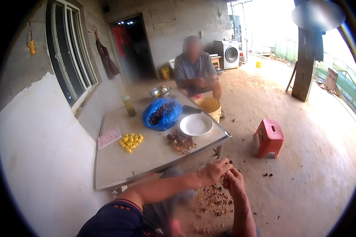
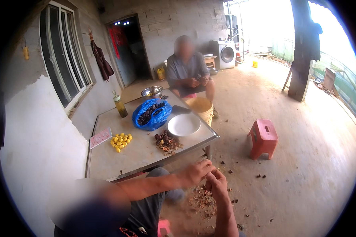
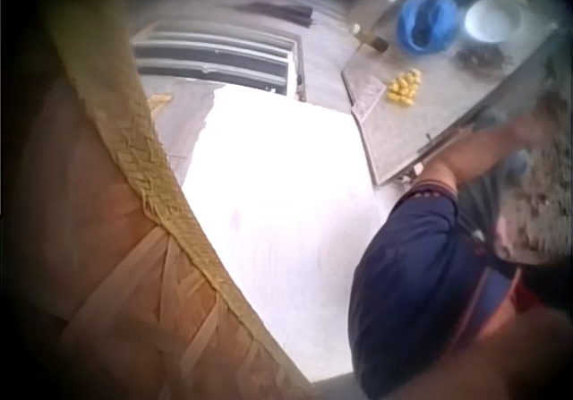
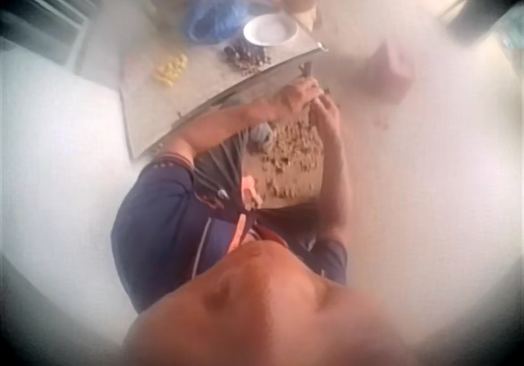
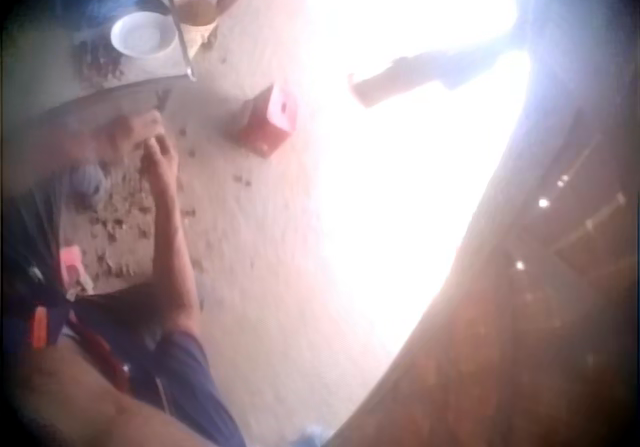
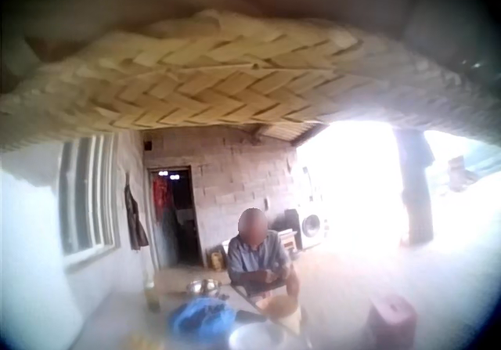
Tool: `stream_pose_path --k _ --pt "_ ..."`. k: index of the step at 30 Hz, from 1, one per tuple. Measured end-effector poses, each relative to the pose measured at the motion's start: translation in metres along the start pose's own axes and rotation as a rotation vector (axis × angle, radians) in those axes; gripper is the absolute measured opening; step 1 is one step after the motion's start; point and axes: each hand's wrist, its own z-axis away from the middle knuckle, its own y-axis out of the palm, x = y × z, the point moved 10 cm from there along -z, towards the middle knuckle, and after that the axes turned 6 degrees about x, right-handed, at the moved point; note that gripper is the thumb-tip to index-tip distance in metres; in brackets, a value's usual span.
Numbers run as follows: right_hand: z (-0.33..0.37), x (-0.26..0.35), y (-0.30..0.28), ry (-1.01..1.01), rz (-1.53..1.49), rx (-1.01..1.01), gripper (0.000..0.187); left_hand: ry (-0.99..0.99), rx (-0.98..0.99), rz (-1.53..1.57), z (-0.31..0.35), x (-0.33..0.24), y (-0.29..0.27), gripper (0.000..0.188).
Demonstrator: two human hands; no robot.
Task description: The person sits at a low table and peels small yellow nuts by hand, removing the outer shell and placing the peeled kernels into a white bowl. Shells accumulate on the table and floor as the person continues peeling one at a time.
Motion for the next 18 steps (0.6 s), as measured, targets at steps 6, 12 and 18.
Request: stream_pose_path --k 6,12,18 --pt "0.001 -0.013 -0.004 0.048 -0.183 -0.020 0.023 -0.058 0.012 0.033 0.006 0.001 -0.003 0.038" --pt "-0.001 -0.012 0.004 0.070 -0.389 -0.043 0.020 -0.015 -0.011 0.071 0.010 -0.010 -0.026 0.050" --pt "0.003 -0.036 0.003 0.178 -0.443 0.102 0.023 0.100 -0.005 0.064 0.006 -0.030 -0.014 0.050"
